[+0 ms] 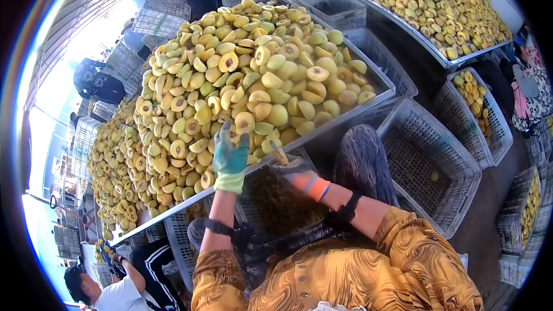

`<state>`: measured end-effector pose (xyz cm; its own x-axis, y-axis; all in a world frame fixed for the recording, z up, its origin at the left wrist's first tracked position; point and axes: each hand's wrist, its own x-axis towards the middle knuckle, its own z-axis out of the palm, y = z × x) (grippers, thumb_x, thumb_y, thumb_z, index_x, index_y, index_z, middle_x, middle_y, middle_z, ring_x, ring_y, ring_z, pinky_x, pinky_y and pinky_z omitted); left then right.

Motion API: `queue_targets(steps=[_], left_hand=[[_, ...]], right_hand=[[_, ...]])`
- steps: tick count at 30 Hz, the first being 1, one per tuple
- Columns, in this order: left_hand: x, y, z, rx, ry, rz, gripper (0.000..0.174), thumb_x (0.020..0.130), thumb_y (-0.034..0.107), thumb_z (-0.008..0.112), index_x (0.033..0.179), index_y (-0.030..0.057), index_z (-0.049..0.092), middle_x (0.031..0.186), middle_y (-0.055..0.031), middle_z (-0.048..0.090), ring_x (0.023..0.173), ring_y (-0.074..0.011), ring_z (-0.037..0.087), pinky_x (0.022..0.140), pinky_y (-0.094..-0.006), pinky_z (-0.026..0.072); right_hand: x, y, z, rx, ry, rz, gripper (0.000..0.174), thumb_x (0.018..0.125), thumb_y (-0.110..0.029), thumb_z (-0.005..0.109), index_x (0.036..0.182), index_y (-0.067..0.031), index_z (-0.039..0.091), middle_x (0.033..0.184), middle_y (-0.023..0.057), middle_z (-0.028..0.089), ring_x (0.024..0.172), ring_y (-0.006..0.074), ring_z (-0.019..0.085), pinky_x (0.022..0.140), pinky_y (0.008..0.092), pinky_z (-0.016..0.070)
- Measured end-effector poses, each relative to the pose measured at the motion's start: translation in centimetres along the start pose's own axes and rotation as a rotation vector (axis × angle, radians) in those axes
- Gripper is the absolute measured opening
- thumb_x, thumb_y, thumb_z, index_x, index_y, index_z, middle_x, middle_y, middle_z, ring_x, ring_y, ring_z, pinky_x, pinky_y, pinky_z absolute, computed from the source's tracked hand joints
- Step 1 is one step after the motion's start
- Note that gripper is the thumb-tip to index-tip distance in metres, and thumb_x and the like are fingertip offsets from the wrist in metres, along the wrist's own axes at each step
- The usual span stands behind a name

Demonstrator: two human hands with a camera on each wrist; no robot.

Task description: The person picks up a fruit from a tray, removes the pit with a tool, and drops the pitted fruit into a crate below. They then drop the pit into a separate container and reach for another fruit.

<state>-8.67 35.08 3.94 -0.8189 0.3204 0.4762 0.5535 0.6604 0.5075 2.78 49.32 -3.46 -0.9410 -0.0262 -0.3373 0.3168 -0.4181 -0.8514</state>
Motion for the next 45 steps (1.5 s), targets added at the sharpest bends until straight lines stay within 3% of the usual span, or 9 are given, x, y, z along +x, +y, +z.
queue_targets(steps=[3, 7, 10, 17, 23, 25, 36, 40, 45], left_hand=[[2.6, -0.8, 3.4, 0.074, -0.089, 0.088, 0.075, 0.073, 0.023, 0.075, 0.137, 0.0073, 0.039, 0.13, -0.0179, 0.048, 0.115, -0.0331, 0.051, 0.095, -0.0404, 0.0435], [3.0, -1.9, 4.2, -0.13, -0.109, 0.102, 0.059, 0.075, 0.011, 0.071, 0.13, 0.0068, 0.05, 0.123, -0.0152, 0.053, 0.105, -0.0314, 0.055, 0.094, -0.0377, 0.0438], [0.3, -1.9, 1.8, 0.018, -0.012, 0.235, 0.063, 0.071, 0.005, 0.07, 0.131, 0.0088, 0.051, 0.113, -0.0155, 0.056, 0.101, -0.0321, 0.055, 0.09, -0.0386, 0.0452], [-8.8, 2.8, -2.1, 0.302, -0.113, 0.191, 0.083, 0.071, -0.003, 0.06, 0.146, 0.0102, 0.028, 0.125, -0.0195, 0.05, 0.103, -0.033, 0.055, 0.082, -0.0364, 0.0491], [-10.7, 1.7, -4.9, -1.515, -0.214, -0.714, 0.071, 0.087, 0.005, 0.059, 0.147, 0.0104, 0.02, 0.127, -0.0109, 0.05, 0.107, -0.0218, 0.056, 0.097, -0.0324, 0.0451], [-10.5, 0.7, -5.4, -1.616, -0.27, -0.89, 0.042, 0.094, 0.021, 0.051, 0.132, 0.0036, 0.047, 0.111, -0.007, 0.061, 0.096, -0.0161, 0.061, 0.092, -0.0276, 0.0457], [-13.2, -6.6, -0.8, -1.019, 0.42, -0.505, 0.015, 0.093, 0.013, 0.054, 0.098, 0.0012, 0.062, 0.093, -0.004, 0.063, 0.086, -0.0093, 0.057, 0.078, -0.024, 0.046], [-12.0, -2.9, -1.8, -0.946, 0.385, -0.459, 0.017, 0.095, 0.017, 0.055, 0.082, 0.0057, 0.055, 0.074, 0.0035, 0.051, 0.068, -0.0064, 0.047, 0.062, -0.0214, 0.0394], [-12.5, -1.7, -0.8, -1.017, 0.349, -0.576, 0.015, 0.095, 0.015, 0.056, 0.085, 0.004, 0.057, 0.074, 0.0013, 0.053, 0.063, -0.0069, 0.048, 0.057, -0.0206, 0.0398]], right_hand=[[-1.9, -2.0, 1.2, 0.057, -0.02, 0.089, 0.024, 0.083, -0.019, 0.069, 0.102, -0.0054, 0.065, 0.077, -0.0001, 0.061, 0.065, 0.0061, 0.052, 0.056, 0.0186, 0.0399], [1.6, 2.0, 0.2, -0.365, 0.127, -0.436, 0.035, 0.084, -0.018, 0.068, 0.115, -0.0025, 0.06, 0.096, 0.0041, 0.064, 0.076, 0.01, 0.057, 0.064, 0.0229, 0.0457], [1.9, -0.1, -0.2, -0.608, 0.015, -0.191, 0.047, 0.092, -0.035, 0.055, 0.131, -0.0094, 0.049, 0.138, 0.0039, 0.048, 0.094, 0.0168, 0.063, 0.077, 0.0262, 0.0488], [2.3, 2.1, 2.1, -0.213, -0.079, -0.252, 0.04, 0.083, -0.033, 0.069, 0.112, -0.0063, 0.063, 0.103, 0.0038, 0.064, 0.091, 0.011, 0.057, 0.082, 0.0257, 0.046], [0.6, -0.9, 3.3, -0.273, -0.279, -0.262, 0.04, 0.08, -0.027, 0.075, 0.11, -0.0037, 0.064, 0.098, 0.0036, 0.064, 0.093, 0.0089, 0.053, 0.085, 0.0263, 0.0445], [2.0, 1.8, 3.5, -0.292, -0.348, -0.217, 0.043, 0.08, -0.019, 0.075, 0.117, -0.0011, 0.06, 0.112, 0.0027, 0.063, 0.101, 0.008, 0.052, 0.092, 0.0245, 0.0421], [1.4, 5.9, 5.0, -0.379, -0.226, -0.168, 0.029, 0.08, -0.013, 0.061, 0.105, 0.0013, 0.061, 0.099, 0.0107, 0.065, 0.091, 0.0161, 0.059, 0.081, 0.0299, 0.0465], [-0.4, 4.1, 6.4, -0.766, -0.171, -0.181, 0.028, 0.079, -0.02, 0.059, 0.102, -0.0026, 0.062, 0.097, 0.0226, 0.063, 0.092, 0.0373, 0.059, 0.08, 0.0378, 0.0467], [1.7, 8.4, 5.4, -0.684, -0.218, -0.247, 0.03, 0.081, -0.024, 0.059, 0.101, -0.0019, 0.062, 0.093, 0.0225, 0.064, 0.093, 0.0383, 0.059, 0.08, 0.0386, 0.0468]])
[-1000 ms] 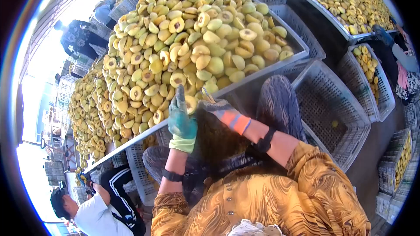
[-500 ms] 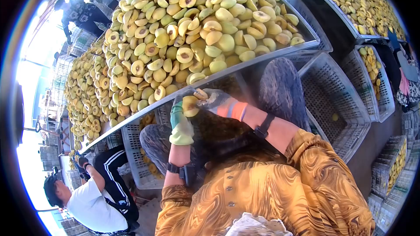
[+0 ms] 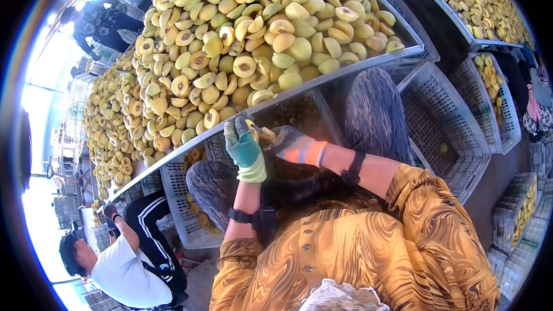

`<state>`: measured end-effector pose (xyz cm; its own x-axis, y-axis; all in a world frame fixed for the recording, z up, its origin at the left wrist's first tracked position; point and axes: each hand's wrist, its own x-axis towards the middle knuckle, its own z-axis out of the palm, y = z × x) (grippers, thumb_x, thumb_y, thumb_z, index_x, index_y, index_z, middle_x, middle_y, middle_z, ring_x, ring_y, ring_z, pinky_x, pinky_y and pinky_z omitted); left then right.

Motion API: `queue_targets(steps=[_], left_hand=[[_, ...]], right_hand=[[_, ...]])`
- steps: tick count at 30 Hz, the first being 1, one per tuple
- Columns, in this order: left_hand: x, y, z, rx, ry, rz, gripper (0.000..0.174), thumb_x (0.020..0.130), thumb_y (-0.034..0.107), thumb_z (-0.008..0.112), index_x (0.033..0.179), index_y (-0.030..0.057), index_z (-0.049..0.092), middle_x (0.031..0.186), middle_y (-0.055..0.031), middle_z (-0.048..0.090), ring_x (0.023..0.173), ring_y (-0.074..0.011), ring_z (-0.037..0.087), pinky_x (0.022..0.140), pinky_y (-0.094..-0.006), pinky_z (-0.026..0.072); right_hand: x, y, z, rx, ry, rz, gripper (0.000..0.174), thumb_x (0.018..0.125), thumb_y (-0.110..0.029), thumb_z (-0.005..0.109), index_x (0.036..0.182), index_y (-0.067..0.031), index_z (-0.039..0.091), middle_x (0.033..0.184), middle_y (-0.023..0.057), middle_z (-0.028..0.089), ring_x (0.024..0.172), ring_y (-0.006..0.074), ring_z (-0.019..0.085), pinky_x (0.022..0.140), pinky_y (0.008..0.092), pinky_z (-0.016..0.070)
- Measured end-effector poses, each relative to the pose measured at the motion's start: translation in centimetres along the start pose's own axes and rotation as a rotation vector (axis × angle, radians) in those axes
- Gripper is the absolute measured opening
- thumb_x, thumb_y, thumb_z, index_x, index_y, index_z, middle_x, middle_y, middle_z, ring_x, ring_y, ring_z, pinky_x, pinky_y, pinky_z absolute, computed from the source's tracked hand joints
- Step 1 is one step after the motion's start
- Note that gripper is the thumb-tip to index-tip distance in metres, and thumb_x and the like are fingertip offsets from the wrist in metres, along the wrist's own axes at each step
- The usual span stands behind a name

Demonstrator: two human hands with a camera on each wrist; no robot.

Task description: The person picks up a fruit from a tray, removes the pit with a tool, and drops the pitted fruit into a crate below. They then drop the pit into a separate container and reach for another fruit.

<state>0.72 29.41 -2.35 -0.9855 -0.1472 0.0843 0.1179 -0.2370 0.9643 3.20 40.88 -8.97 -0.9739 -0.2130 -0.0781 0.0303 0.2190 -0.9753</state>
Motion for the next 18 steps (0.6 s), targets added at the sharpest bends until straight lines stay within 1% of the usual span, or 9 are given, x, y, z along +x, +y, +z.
queue_targets(steps=[2, 3, 6, 7, 10, 11, 14, 15, 18], left_hand=[[0.2, -1.7, -0.2, 0.206, 0.037, 0.18, 0.013, 0.094, 0.013, 0.056, 0.086, 0.0028, 0.059, 0.074, 0.0007, 0.054, 0.063, -0.0077, 0.05, 0.058, -0.0214, 0.0418], [0.3, -2.2, -0.2, 0.306, 0.068, 0.287, 0.01, 0.091, 0.009, 0.059, 0.086, 0.0011, 0.061, 0.077, -0.0014, 0.058, 0.065, -0.0112, 0.054, 0.061, -0.0244, 0.0445], [0.5, -1.1, -1.1, 0.542, -0.143, 0.472, 0.005, 0.087, 0.004, 0.062, 0.089, 0.0, 0.064, 0.084, -0.0051, 0.062, 0.072, -0.0152, 0.058, 0.064, -0.0269, 0.0466], [0.8, -1.1, -1.2, 0.47, -0.219, 0.446, 0.008, 0.089, 0.007, 0.062, 0.093, 0.0002, 0.064, 0.085, -0.0025, 0.061, 0.072, -0.0116, 0.056, 0.065, -0.0242, 0.0459], [1.7, -1.0, -1.3, 0.32, -0.376, 0.442, 0.013, 0.09, 0.01, 0.062, 0.098, -0.0003, 0.064, 0.089, -0.0006, 0.061, 0.069, -0.0084, 0.055, 0.063, -0.0212, 0.0457], [1.8, -1.2, -1.0, 0.248, -0.369, 0.434, 0.015, 0.089, 0.011, 0.063, 0.098, -0.0002, 0.065, 0.089, -0.0009, 0.064, 0.065, -0.0076, 0.055, 0.06, -0.0199, 0.045], [1.7, -0.2, -1.1, -0.065, -0.286, -0.085, 0.014, 0.09, 0.013, 0.063, 0.095, 0.0011, 0.067, 0.085, -0.0009, 0.066, 0.066, -0.006, 0.055, 0.06, -0.0203, 0.0441], [2.2, -0.5, -1.4, -0.044, -0.318, -0.117, 0.016, 0.091, 0.015, 0.06, 0.093, 0.0012, 0.067, 0.08, -0.0033, 0.066, 0.069, -0.0108, 0.059, 0.065, -0.0226, 0.0471], [2.4, -0.1, -1.3, -0.131, -0.268, -0.449, 0.018, 0.091, 0.019, 0.06, 0.093, 0.0019, 0.067, 0.074, -0.0028, 0.063, 0.062, -0.0105, 0.057, 0.059, -0.0217, 0.0454]], right_hand=[[-1.1, -3.4, -0.8, -0.105, -0.071, -0.015, 0.031, 0.082, -0.025, 0.06, 0.102, -0.0018, 0.062, 0.092, 0.0225, 0.064, 0.095, 0.0383, 0.059, 0.082, 0.0383, 0.0462], [-0.8, -2.7, -0.5, -0.138, -0.059, -0.094, 0.026, 0.084, -0.026, 0.06, 0.098, -0.0036, 0.063, 0.082, 0.0169, 0.065, 0.078, 0.0326, 0.063, 0.071, 0.0367, 0.0495], [-2.6, -10.1, -4.3, 0.017, -0.346, 0.454, 0.022, 0.086, -0.027, 0.059, 0.087, -0.0051, 0.062, 0.068, 0.0071, 0.06, 0.054, 0.0215, 0.057, 0.049, 0.0328, 0.0451], [-2.4, -7.0, -4.3, 0.261, -0.396, 0.361, 0.02, 0.089, -0.025, 0.058, 0.091, -0.005, 0.062, 0.057, -0.0007, 0.051, 0.038, 0.0123, 0.043, 0.034, 0.0253, 0.0331], [-2.0, -4.5, -4.1, 1.135, -0.89, 0.573, 0.018, 0.094, -0.025, 0.051, 0.089, -0.0085, 0.057, 0.054, -0.0085, 0.038, 0.04, 0.0041, 0.036, 0.035, 0.0199, 0.0252], [-2.4, -5.3, -4.4, 1.052, -0.828, 0.59, 0.017, 0.097, -0.022, 0.047, 0.093, -0.0088, 0.057, 0.053, -0.0102, 0.034, 0.039, 0.0018, 0.034, 0.035, 0.0175, 0.0244], [-2.0, -5.2, -4.1, 1.196, -0.962, 0.548, 0.017, 0.097, -0.022, 0.047, 0.092, -0.0088, 0.057, 0.054, -0.0104, 0.036, 0.039, 0.0016, 0.034, 0.035, 0.0179, 0.0241], [-2.0, -5.3, -4.3, 1.078, -0.879, 0.566, 0.015, 0.096, -0.02, 0.047, 0.09, -0.0104, 0.057, 0.054, -0.0103, 0.036, 0.039, 0.0027, 0.034, 0.034, 0.0188, 0.0246], [-1.9, -4.3, -4.2, 0.919, -0.76, 0.618, 0.013, 0.095, -0.017, 0.047, 0.093, -0.0111, 0.058, 0.054, -0.0102, 0.036, 0.038, 0.0039, 0.034, 0.034, 0.0197, 0.026]])
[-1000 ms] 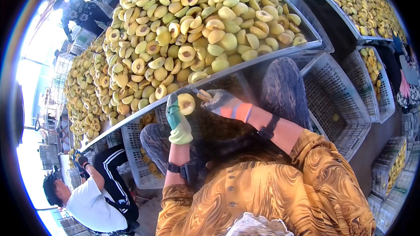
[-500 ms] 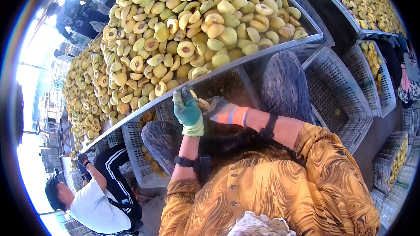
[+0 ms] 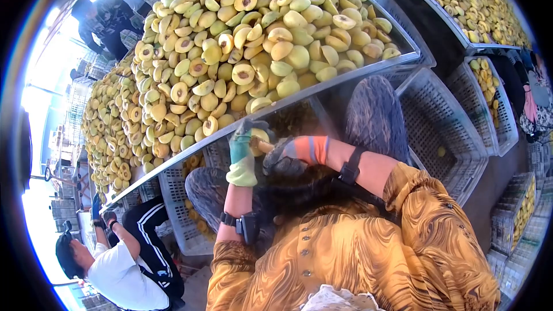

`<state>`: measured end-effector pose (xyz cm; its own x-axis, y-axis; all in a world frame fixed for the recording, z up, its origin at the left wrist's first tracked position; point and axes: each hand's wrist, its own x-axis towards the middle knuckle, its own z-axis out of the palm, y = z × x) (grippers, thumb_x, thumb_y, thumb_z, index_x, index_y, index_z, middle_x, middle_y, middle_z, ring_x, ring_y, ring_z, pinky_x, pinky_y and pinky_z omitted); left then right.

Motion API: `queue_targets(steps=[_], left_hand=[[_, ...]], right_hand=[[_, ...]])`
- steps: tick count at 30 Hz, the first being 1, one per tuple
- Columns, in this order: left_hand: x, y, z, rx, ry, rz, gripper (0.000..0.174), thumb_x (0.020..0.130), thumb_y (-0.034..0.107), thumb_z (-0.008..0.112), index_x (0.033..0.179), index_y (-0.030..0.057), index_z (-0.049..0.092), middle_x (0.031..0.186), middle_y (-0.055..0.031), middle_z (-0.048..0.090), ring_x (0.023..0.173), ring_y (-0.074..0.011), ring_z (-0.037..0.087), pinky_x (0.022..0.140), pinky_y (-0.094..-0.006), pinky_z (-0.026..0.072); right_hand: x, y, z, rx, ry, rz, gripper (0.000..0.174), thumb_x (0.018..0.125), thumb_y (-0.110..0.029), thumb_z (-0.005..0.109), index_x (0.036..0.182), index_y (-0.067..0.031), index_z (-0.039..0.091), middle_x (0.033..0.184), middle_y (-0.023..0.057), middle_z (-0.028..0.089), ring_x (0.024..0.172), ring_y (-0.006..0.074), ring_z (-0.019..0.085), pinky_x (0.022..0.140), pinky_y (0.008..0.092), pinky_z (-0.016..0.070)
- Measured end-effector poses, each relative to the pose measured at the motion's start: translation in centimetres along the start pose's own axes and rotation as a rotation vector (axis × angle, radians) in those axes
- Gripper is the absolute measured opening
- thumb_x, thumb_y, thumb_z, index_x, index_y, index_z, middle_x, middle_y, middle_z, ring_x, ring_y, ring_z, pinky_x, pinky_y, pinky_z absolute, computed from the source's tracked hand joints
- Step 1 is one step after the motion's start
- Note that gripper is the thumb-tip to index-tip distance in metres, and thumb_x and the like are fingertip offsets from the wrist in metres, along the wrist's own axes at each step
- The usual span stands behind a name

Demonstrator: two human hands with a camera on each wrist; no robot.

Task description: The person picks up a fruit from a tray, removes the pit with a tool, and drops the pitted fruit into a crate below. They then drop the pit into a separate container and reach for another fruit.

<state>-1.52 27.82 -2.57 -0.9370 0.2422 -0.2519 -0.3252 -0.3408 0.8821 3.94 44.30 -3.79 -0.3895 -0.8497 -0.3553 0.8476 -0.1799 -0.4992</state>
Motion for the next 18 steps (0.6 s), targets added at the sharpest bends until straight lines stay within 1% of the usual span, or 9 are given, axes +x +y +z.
queue_targets(steps=[1, 2, 4, 8, 10, 11, 14, 15, 18], left_hand=[[1.2, -2.6, -2.6, 0.084, 0.069, -0.036, 0.021, 0.091, 0.022, 0.061, 0.093, 0.0026, 0.066, 0.069, -0.0014, 0.06, 0.056, -0.0094, 0.053, 0.053, -0.02, 0.0418], [0.7, -2.6, -2.1, 0.077, 0.051, 0.005, 0.022, 0.09, 0.025, 0.063, 0.093, 0.0037, 0.067, 0.065, 0.0008, 0.057, 0.052, -0.0076, 0.05, 0.049, -0.018, 0.0372], [0.9, -2.9, -2.4, 0.154, -0.019, 0.193, 0.027, 0.089, 0.031, 0.064, 0.091, 0.0035, 0.067, 0.065, 0.0018, 0.058, 0.055, -0.006, 0.051, 0.052, -0.0177, 0.0384], [-0.9, 0.5, 0.6, 0.289, -0.049, 0.246, 0.041, 0.087, 0.043, 0.064, 0.083, 0.0024, 0.066, 0.064, 0.0015, 0.058, 0.056, -0.0063, 0.05, 0.052, -0.0205, 0.0393], [-1.7, 1.6, 0.3, 0.463, -0.127, 0.16, 0.045, 0.089, 0.046, 0.061, 0.082, 0.0015, 0.065, 0.064, -0.0003, 0.058, 0.06, -0.0069, 0.051, 0.057, -0.0219, 0.0409], [-1.3, 1.6, -0.6, 0.725, -0.108, 0.171, 0.047, 0.091, 0.046, 0.056, 0.083, 0.0006, 0.064, 0.066, -0.0027, 0.057, 0.059, -0.0083, 0.051, 0.057, -0.0236, 0.0414], [-1.6, 1.5, -1.0, 0.569, -0.261, 0.283, 0.046, 0.093, 0.044, 0.052, 0.082, 0.0012, 0.063, 0.072, -0.0044, 0.058, 0.059, -0.0098, 0.051, 0.056, -0.0239, 0.041], [-0.7, 0.7, -1.8, 0.572, -0.299, 0.46, 0.041, 0.095, 0.039, 0.049, 0.082, 0.0014, 0.061, 0.078, -0.0063, 0.061, 0.065, -0.0119, 0.055, 0.06, -0.0243, 0.0436], [-2.0, 2.3, -3.0, 0.469, -0.053, 0.534, 0.03, 0.093, 0.029, 0.056, 0.093, 0.001, 0.067, 0.084, -0.0033, 0.064, 0.073, -0.0118, 0.058, 0.067, -0.0252, 0.0458]], right_hand=[[0.6, 0.5, -1.8, 0.128, -0.195, 0.055, 0.013, 0.093, -0.013, 0.046, 0.094, -0.0123, 0.059, 0.054, -0.0096, 0.038, 0.038, 0.0047, 0.036, 0.035, 0.0206, 0.0273], [0.6, 0.4, -1.5, -0.004, -0.022, 0.074, 0.014, 0.094, -0.015, 0.047, 0.091, -0.0122, 0.06, 0.054, -0.0092, 0.04, 0.04, 0.0037, 0.038, 0.035, 0.0198, 0.0277], [0.0, 0.2, -1.0, -0.017, -0.067, -0.005, 0.016, 0.092, -0.017, 0.054, 0.099, -0.0034, 0.06, 0.056, -0.0085, 0.037, 0.039, 0.0039, 0.032, 0.035, 0.0207, 0.0228], [-0.1, -0.3, -0.6, 0.056, -0.139, 0.016, 0.022, 0.091, -0.02, 0.056, 0.098, -0.0001, 0.06, 0.054, -0.0062, 0.04, 0.038, 0.0043, 0.034, 0.034, 0.0205, 0.0237], [-0.9, -0.4, 0.4, -0.124, -0.082, 0.015, 0.022, 0.095, -0.024, 0.049, 0.094, -0.0036, 0.057, 0.051, -0.0098, 0.034, 0.035, 0.0009, 0.031, 0.03, 0.0178, 0.0227], [-1.1, -0.2, 0.5, -0.089, -0.109, 0.001, 0.024, 0.094, -0.026, 0.052, 0.096, -0.0021, 0.057, 0.051, -0.0096, 0.034, 0.035, 0.0012, 0.03, 0.03, 0.0181, 0.0225], [-1.5, -0.1, 1.0, -0.041, -0.113, -0.001, 0.027, 0.091, -0.023, 0.057, 0.098, 0.0026, 0.058, 0.052, -0.006, 0.038, 0.037, 0.0043, 0.033, 0.034, 0.0206, 0.0237], [-1.3, 0.0, 0.9, 0.0, -0.171, -0.038, 0.027, 0.091, -0.023, 0.058, 0.098, 0.0033, 0.058, 0.052, -0.0054, 0.039, 0.038, 0.0042, 0.033, 0.034, 0.0205, 0.0244], [-2.3, -0.8, 1.3, -0.06, -0.053, -0.143, 0.026, 0.091, -0.023, 0.058, 0.1, 0.0019, 0.058, 0.053, -0.0055, 0.039, 0.038, 0.0039, 0.034, 0.034, 0.0198, 0.0246]])
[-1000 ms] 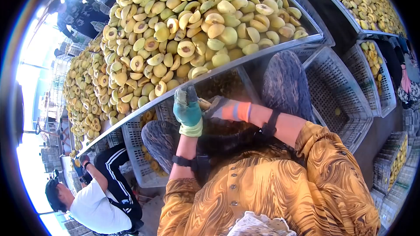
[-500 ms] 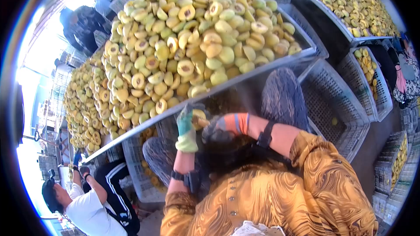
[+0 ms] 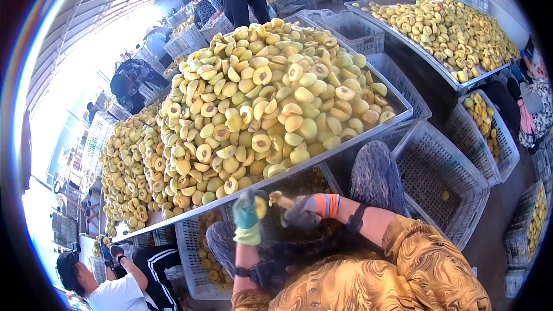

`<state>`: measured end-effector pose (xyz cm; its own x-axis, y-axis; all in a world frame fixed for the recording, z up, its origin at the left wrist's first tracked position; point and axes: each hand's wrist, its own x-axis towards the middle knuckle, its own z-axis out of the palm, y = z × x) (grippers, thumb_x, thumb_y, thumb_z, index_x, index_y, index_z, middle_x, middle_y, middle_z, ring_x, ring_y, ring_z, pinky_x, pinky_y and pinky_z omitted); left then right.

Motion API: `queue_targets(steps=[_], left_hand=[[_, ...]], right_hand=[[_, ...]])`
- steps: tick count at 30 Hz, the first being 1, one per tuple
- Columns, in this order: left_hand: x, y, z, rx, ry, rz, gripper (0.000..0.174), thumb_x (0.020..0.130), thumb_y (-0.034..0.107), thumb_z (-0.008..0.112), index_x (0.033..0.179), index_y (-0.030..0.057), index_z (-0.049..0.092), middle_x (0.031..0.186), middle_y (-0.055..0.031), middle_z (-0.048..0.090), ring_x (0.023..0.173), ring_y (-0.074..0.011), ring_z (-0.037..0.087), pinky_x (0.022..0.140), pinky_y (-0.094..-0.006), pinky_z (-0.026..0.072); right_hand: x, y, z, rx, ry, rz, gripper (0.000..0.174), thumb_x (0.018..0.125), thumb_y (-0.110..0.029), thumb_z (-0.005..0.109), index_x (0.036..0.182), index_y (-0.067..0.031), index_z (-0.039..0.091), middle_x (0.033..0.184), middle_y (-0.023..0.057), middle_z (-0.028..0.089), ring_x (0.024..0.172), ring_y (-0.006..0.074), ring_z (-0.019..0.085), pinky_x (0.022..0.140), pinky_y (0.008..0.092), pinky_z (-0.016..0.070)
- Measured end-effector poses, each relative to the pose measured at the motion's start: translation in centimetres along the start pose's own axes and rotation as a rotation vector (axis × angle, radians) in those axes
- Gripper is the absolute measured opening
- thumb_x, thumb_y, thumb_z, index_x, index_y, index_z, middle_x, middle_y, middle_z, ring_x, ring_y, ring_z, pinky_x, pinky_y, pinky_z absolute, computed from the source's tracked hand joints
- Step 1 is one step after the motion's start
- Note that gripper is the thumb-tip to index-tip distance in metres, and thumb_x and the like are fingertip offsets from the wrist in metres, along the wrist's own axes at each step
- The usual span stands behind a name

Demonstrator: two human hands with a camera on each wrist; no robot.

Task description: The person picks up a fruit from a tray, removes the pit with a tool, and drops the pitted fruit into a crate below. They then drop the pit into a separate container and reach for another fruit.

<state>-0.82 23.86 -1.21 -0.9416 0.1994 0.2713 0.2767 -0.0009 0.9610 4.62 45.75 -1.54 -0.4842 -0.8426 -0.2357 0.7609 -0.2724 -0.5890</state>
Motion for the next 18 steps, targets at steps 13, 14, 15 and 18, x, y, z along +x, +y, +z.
queue_targets(steps=[13, 14, 15, 18], left_hand=[[-1.8, 5.1, -17.8, 1.446, 0.482, -0.324, 0.04, 0.085, 0.039, 0.062, 0.105, 0.0035, 0.061, 0.106, -0.0216, 0.061, 0.095, -0.0352, 0.06, 0.081, -0.0456, 0.0471], [-1.8, 5.1, -17.2, 1.613, 0.435, -0.155, 0.048, 0.083, 0.037, 0.065, 0.116, 0.0038, 0.058, 0.118, -0.0235, 0.057, 0.105, -0.0373, 0.057, 0.088, -0.0455, 0.046], [-1.2, 4.8, -16.6, 1.601, 0.363, -0.137, 0.059, 0.079, 0.033, 0.069, 0.127, 0.0041, 0.05, 0.124, -0.0241, 0.053, 0.112, -0.0415, 0.051, 0.094, -0.0446, 0.0432], [3.3, 4.7, -11.4, 1.1, 0.285, 0.058, 0.039, 0.084, 0.026, 0.066, 0.112, -0.0002, 0.059, 0.108, -0.0197, 0.059, 0.098, -0.0334, 0.058, 0.087, -0.0411, 0.0465]], right_hand=[[5.7, 3.9, -6.8, -0.588, 0.745, -0.446, 0.026, 0.081, -0.019, 0.066, 0.097, 0.0004, 0.061, 0.087, 0.0068, 0.061, 0.074, 0.0129, 0.055, 0.066, 0.0266, 0.0436], [4.8, 3.5, -6.1, -0.712, 0.754, -0.294, 0.028, 0.081, -0.013, 0.064, 0.104, 0.002, 0.06, 0.097, 0.008, 0.061, 0.082, 0.0127, 0.054, 0.073, 0.0261, 0.0438], [5.0, 3.3, -6.0, -0.123, 0.478, -0.51, 0.028, 0.081, -0.009, 0.063, 0.107, 0.0023, 0.058, 0.097, 0.0065, 0.06, 0.082, 0.0124, 0.053, 0.074, 0.0258, 0.0435], [5.0, 2.9, -5.9, 0.225, 0.115, -0.772, 0.042, 0.078, 0.002, 0.062, 0.119, 0.0015, 0.052, 0.11, 0.0066, 0.052, 0.085, 0.0138, 0.049, 0.074, 0.0256, 0.0395]])
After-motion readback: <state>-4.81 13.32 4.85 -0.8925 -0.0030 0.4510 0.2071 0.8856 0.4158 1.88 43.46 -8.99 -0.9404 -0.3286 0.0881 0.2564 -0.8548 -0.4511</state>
